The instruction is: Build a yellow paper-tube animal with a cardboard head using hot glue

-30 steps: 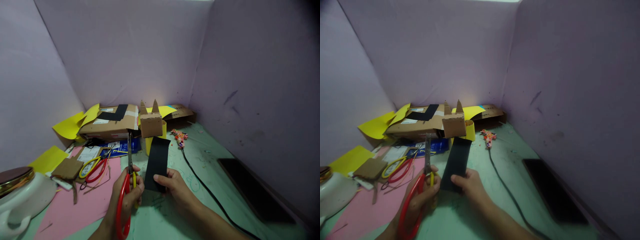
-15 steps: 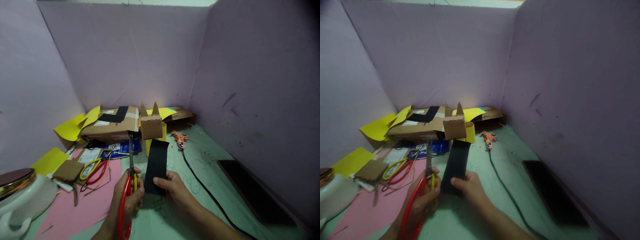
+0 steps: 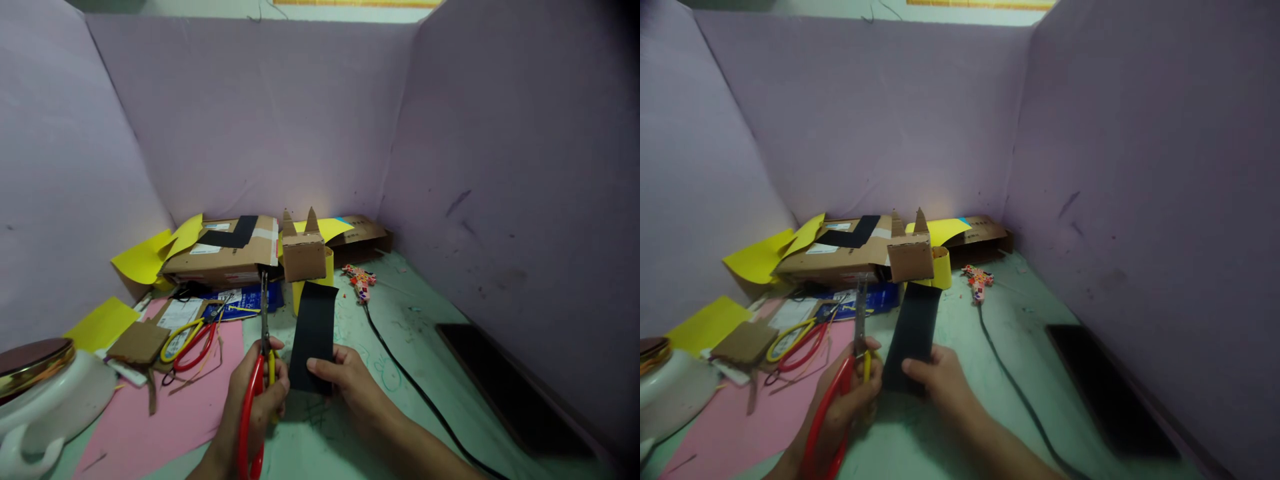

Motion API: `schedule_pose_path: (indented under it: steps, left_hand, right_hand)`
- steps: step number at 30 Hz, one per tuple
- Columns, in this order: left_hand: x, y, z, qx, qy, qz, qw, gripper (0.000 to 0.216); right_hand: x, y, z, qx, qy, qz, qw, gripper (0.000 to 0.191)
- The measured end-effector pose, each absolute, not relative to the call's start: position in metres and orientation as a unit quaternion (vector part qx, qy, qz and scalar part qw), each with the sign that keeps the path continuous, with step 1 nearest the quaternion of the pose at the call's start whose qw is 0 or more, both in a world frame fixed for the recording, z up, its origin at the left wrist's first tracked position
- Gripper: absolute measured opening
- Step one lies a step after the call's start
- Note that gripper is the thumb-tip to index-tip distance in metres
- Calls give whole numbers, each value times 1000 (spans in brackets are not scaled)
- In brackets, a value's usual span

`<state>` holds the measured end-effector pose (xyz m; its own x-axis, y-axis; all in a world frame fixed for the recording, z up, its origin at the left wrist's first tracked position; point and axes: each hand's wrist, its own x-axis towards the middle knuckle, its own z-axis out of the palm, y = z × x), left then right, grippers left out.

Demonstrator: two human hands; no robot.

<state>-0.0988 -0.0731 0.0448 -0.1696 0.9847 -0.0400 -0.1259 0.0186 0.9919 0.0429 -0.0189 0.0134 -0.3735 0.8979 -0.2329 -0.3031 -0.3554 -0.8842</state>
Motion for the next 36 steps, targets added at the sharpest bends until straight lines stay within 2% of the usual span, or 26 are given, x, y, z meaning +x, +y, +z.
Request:
schedule_pose_path:
  steps: [36]
  left_hand:
    - [-97,-74,47,394,529,562,499,42]
  right_hand:
    - [43,-22,17,-341,-366,768,399,28]
